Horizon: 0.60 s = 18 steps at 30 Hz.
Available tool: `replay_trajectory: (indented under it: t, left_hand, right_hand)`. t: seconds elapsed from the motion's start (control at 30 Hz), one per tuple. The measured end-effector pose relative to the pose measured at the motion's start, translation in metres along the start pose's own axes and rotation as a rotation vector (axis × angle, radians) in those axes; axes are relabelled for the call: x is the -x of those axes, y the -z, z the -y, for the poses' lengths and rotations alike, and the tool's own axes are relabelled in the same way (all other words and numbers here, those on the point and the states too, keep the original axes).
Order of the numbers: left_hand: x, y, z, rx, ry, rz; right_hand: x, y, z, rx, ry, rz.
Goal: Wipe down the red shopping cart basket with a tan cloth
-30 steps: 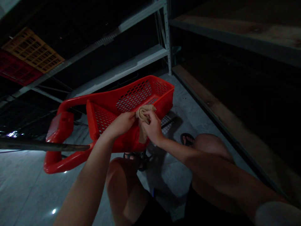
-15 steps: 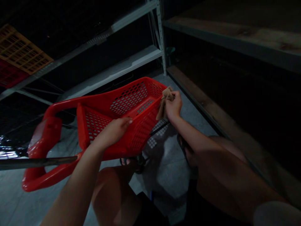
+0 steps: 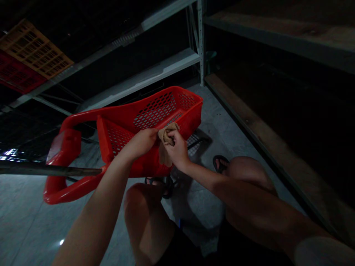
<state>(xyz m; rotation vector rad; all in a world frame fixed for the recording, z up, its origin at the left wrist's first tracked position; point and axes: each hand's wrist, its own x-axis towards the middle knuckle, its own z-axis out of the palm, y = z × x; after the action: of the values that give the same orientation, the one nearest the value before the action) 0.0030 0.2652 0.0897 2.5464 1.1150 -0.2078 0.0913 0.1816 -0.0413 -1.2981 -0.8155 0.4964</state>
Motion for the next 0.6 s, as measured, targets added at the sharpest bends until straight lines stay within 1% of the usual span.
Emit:
replay_trajectory:
  t: [0.03,0.1,0.17,0.23,0.33,0.37,0.43,0.47,0.5,0.53,0.6]
  left_hand:
    - [0.001,0.0,0.003,0.016,-0.006,-0.003]
    - [0.005,-0.001,0.007,0.06,-0.016,-0.007]
    - [0.01,-0.001,0.008,0.089,-0.01,-0.008]
    - [0.016,0.0,0.006,0.094,0.01,-0.006]
    - [0.02,0.001,0.0,0.084,0.026,0.002]
    - [0.021,0.002,-0.001,0.082,0.027,0.006]
    - [0.021,0.003,-0.002,0.077,0.033,0.019]
    - [0.02,0.003,-0.002,0.075,0.034,0.025]
    - [0.02,0.004,-0.002,0.074,0.03,0.026]
    - [0.019,0.004,-0.001,0.074,0.025,0.023]
    - [0.018,0.003,-0.001,0.068,0.024,0.005]
  right_hand:
    - [0.001,-0.003,0.001,-0.003,0.01,0.009]
    - [-0.005,-0.001,0.0,0.003,0.052,0.001]
    - [-0.021,0.01,-0.007,0.012,0.083,-0.072]
    - [-0.046,0.03,-0.018,0.034,0.075,-0.2]
    - [-0.092,0.071,-0.034,0.101,0.0,-0.406]
    - [-0.105,0.084,-0.039,0.126,-0.022,-0.449]
    - [-0.123,0.103,-0.044,0.163,-0.047,-0.476]
    - [-0.125,0.106,-0.045,0.173,-0.052,-0.473]
    - [-0.121,0.105,-0.045,0.176,-0.056,-0.466]
    - [-0.111,0.099,-0.043,0.17,-0.06,-0.455]
    - [-0.079,0.077,-0.038,0.131,-0.071,-0.38]
